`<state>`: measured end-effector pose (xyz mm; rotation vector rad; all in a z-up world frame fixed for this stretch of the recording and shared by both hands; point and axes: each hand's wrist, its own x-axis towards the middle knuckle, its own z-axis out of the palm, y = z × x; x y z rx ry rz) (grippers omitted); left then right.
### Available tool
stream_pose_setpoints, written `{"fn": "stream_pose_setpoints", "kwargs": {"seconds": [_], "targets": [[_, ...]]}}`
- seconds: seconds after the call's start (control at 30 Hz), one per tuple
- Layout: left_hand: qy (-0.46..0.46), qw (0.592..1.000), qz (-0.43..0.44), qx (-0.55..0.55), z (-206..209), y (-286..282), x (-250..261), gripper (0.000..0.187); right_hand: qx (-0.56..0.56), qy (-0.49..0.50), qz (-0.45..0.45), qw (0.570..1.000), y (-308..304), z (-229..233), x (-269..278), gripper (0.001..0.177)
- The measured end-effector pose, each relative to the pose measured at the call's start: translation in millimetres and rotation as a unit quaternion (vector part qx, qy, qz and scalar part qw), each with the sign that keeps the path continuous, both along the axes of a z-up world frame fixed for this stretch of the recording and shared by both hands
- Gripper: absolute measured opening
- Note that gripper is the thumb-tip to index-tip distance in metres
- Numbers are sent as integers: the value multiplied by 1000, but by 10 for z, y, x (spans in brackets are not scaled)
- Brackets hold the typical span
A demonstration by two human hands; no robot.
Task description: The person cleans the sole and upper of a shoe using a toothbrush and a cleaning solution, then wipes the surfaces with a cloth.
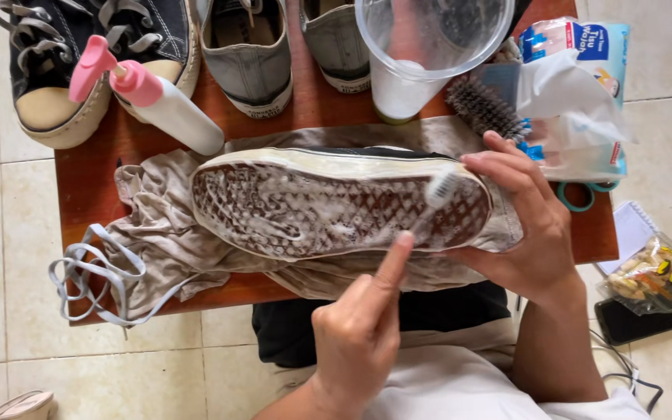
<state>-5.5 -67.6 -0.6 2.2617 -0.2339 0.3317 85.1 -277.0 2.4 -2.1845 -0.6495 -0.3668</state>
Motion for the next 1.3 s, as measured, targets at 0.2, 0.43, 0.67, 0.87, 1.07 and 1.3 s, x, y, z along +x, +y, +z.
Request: {"fn": "stream_pose_setpoints", "kwargs": {"seconds": [0.2, 0.43, 0.67, 0.87, 1.07, 1.3], "targets": [[-27, 996, 87, -14, 71, 55, 204, 44, 41, -20, 2, 999, -16, -155, 23, 79], [-9, 997, -48, 62, -16, -144, 38, 49, 52, -25, 15, 998, -24, -161, 49, 71], [-24, 999, -24, 40, -136, -97, -49, 51, 54, -27, 15, 998, -23, -172, 46, 77], [-27, 999, -17, 33, -83, -67, -46, 44, 59, -23, 16, 998, -22, -178, 69, 73], [-33, 997, -31, 69, -77, 16, 11, 45, 54, -19, 12, 998, -3, -188, 56, 78], [-33, 991, -84, 100, -200, 188, -160, 55, 56, -12, 2, 998, 2, -202, 55, 72]]}}
